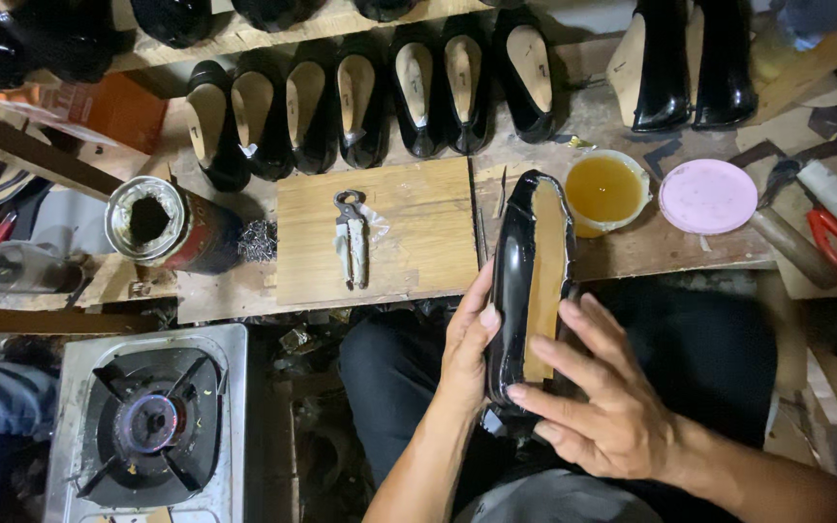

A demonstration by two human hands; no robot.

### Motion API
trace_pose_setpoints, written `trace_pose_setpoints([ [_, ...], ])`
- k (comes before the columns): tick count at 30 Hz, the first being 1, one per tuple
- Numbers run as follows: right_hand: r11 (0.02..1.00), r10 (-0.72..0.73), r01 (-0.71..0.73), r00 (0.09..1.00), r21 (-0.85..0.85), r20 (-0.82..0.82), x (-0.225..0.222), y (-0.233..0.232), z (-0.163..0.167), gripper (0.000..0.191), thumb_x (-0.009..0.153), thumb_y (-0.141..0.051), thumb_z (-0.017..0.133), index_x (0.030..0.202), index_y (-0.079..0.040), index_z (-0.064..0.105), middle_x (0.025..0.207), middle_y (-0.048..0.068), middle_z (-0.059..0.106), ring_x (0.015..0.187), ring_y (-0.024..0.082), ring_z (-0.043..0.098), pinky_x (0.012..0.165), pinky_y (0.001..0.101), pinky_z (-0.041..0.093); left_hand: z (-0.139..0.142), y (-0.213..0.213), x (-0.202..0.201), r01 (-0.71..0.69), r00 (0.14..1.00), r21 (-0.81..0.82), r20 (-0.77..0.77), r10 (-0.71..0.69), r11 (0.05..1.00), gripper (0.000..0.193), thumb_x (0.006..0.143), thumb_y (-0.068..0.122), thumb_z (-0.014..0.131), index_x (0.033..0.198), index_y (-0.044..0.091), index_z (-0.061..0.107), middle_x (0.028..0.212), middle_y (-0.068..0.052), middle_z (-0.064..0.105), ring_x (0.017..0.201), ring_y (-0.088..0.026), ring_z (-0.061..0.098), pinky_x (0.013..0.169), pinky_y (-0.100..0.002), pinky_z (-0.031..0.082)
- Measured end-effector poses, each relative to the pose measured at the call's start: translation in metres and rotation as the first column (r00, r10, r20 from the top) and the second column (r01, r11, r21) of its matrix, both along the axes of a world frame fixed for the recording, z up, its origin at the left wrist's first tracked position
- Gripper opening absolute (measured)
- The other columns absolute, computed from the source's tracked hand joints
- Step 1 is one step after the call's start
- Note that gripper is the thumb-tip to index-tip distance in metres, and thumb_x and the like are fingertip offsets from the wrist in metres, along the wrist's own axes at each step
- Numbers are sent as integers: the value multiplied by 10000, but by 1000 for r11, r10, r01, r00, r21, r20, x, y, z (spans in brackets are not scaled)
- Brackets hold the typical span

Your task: The person repeatedly applies a liquid from a small container to the heel and sole of a black high-heeled shoe using their fingers, then places the shoe back on a shelf. The person repeats this process for multiple shoes in a workshop setting.

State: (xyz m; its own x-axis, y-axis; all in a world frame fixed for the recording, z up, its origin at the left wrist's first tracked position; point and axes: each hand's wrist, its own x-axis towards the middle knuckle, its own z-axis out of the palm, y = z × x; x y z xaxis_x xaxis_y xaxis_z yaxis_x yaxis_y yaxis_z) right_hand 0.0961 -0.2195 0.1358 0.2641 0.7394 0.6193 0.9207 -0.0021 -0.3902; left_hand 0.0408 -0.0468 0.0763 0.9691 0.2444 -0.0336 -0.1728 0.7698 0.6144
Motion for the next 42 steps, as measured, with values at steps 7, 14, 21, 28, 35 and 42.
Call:
trace_pose_setpoints([
  [7, 999, 45, -45, 999, -8, -22, 10, 7, 4, 317, 970, -340, 631, 1225, -201, 758, 1553, 149, 405, 1529, 390, 236, 1273, 593, 219, 0, 0, 2, 36, 999, 43, -28, -35, 998, 700, 990, 224, 589, 1592, -35, 343, 1544, -177, 501, 1382, -222, 537, 1171, -354, 420],
  [14, 997, 75, -76, 995, 16, 60, 18, 10, 8, 314, 993, -377, 608, 1223, -216, 747, 1528, 132, 423, 1514, 401, 277, 1245, 610, 256, -3, -1, -1, 62, 993, 25, -107, -59, 998, 670, 997, 215, 595, 1582, -38, 388, 1490, -149, 553, 1316, -194, 555, 1114, -336, 442],
  [21, 988, 148, -150, 988, 30, 51, 24, 11, 6, 295, 1005, -373, 619, 1222, -220, 749, 1532, 121, 421, 1506, 394, 307, 1236, 615, 286, 6, 0, -2, 99, 985, -62, -133, -106, 993, 667, 991, 253, 591, 1556, -49, 408, 1460, -165, 575, 1278, -206, 597, 1085, -325, 479],
  [28, 979, 193, -197, 979, 57, 59, 27, 13, 8, 288, 991, -383, 629, 1209, -229, 735, 1512, 89, 442, 1488, 364, 339, 1240, 639, 284, 15, 1, -2, 104, 982, -89, -151, -117, 991, 657, 988, 256, 577, 1549, -48, 421, 1466, -160, 570, 1297, -214, 582, 1095, -323, 465],
  [35, 977, 209, -210, 977, 21, 51, 26, 12, 11, 308, 990, -389, 627, 1212, -210, 745, 1515, 102, 446, 1471, 385, 366, 1212, 653, 318, 22, 2, -1, 146, 980, -147, -114, -164, 978, 644, 993, 260, 555, 1550, -30, 413, 1476, -173, 557, 1303, -239, 579, 1106, -342, 462],
  [42, 990, 140, -141, 985, 7, 102, 22, 12, 5, 302, 998, -401, 649, 1242, -246, 740, 1520, 100, 428, 1465, 384, 366, 1208, 647, 323, 21, 1, -3, 132, 968, -257, -174, -180, 957, 600, 1032, 338, 523, 1555, 54, 445, 1454, -139, 578, 1270, -226, 596, 1071, -347, 488],
])
